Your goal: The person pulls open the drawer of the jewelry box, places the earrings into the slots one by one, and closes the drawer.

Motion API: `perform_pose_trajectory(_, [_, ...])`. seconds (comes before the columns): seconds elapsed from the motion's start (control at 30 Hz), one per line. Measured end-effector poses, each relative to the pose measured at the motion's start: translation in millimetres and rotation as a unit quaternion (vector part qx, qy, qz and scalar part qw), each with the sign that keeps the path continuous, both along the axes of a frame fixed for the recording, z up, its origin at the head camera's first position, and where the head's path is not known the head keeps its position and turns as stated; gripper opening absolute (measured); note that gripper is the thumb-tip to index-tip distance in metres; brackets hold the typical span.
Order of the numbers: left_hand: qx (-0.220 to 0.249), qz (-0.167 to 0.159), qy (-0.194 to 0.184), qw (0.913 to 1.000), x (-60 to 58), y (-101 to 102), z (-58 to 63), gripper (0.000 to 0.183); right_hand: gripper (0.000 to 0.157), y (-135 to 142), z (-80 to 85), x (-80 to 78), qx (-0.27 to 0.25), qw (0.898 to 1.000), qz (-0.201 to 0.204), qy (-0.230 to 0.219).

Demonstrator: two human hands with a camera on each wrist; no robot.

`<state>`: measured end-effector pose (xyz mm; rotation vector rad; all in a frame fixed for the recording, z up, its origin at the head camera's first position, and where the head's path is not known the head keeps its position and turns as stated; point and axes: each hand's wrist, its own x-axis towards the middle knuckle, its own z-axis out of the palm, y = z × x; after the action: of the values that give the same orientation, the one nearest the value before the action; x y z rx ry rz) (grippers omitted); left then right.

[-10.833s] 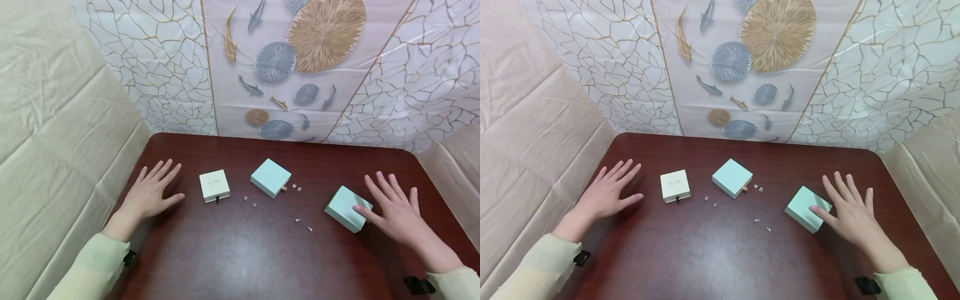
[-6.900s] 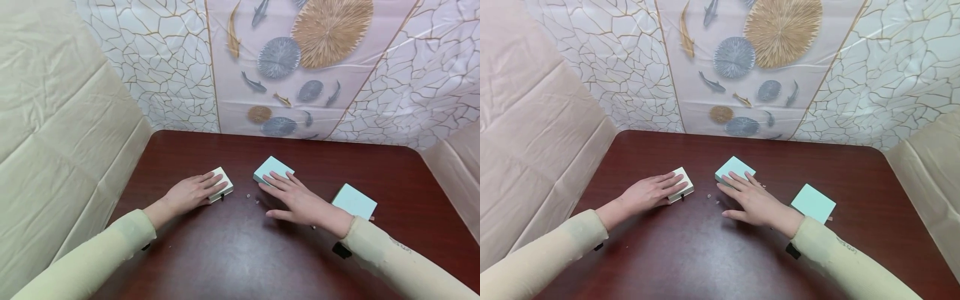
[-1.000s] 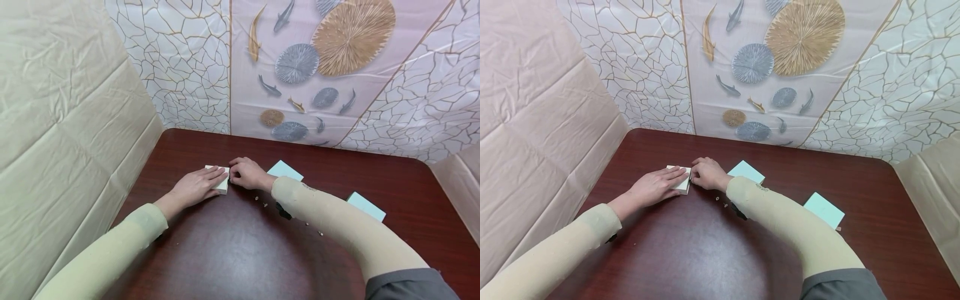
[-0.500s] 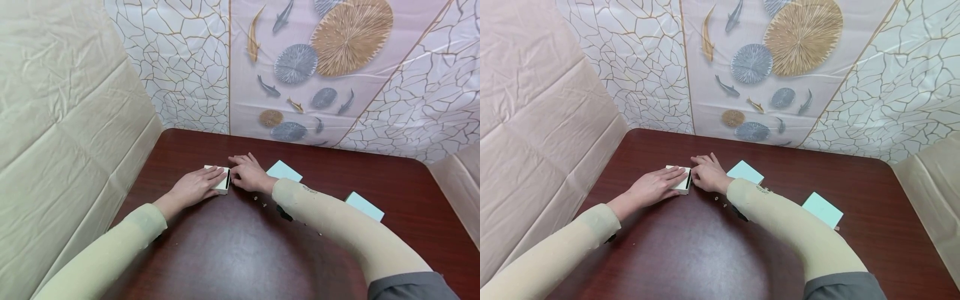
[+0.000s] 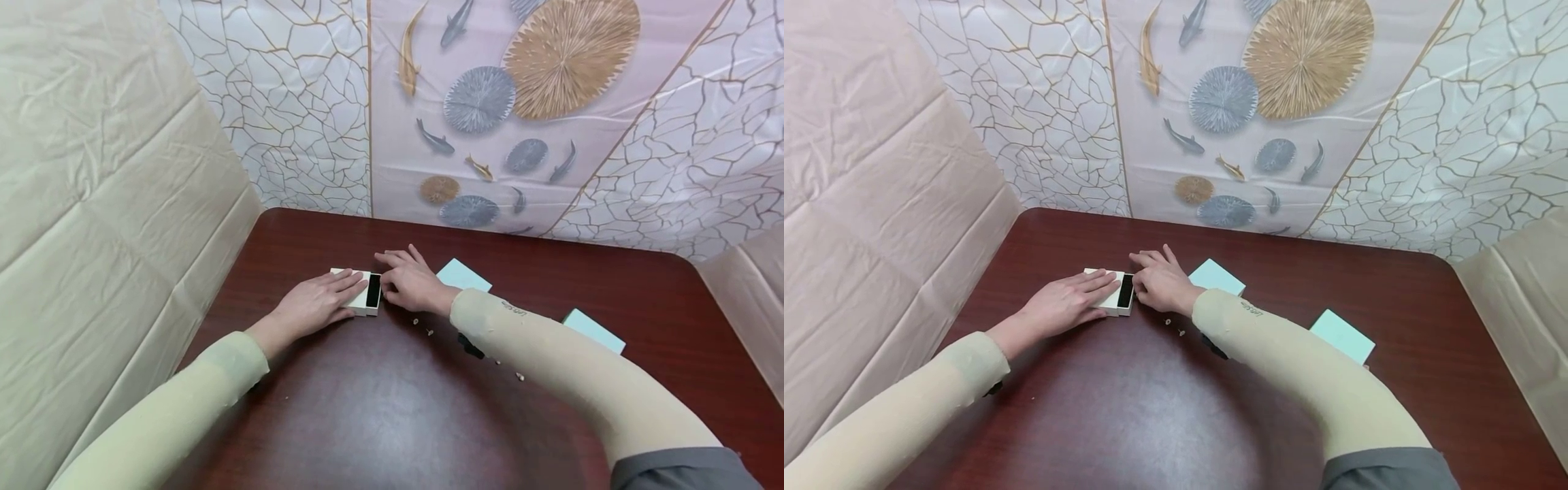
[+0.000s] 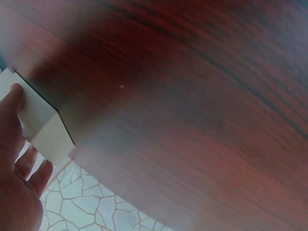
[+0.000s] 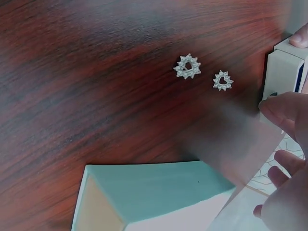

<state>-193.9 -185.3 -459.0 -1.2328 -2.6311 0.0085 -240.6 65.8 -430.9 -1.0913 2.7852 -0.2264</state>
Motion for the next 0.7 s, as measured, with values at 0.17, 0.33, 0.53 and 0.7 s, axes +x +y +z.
perform_pose_trajectory(0.17, [0.001,-0.005,0.006,1.0000,-1.0,-0.7,-0.5,0.062,0.020,3.4,1.2,0.6,0.003,1.000,0.006,0.002])
perform_pose_trajectory(0.33, [-0.002,-0.008,0.007,0.9999,-2.0,-1.1,-1.2,0.062,0.019,6.6,3.8,1.3,0.004,1.000,0.014,0.009])
perform_pose_trajectory(0.53, [-0.004,-0.004,0.005,1.0000,-1.7,-1.9,-1.8,0.061,0.018,10.7,5.4,2.9,0.004,1.000,0.018,0.011])
perform_pose_trajectory(0.7, [0.001,-0.002,0.000,1.0000,-1.8,-2.2,-2.3,0.061,0.019,12.6,5.4,1.8,0.003,1.000,0.016,0.008])
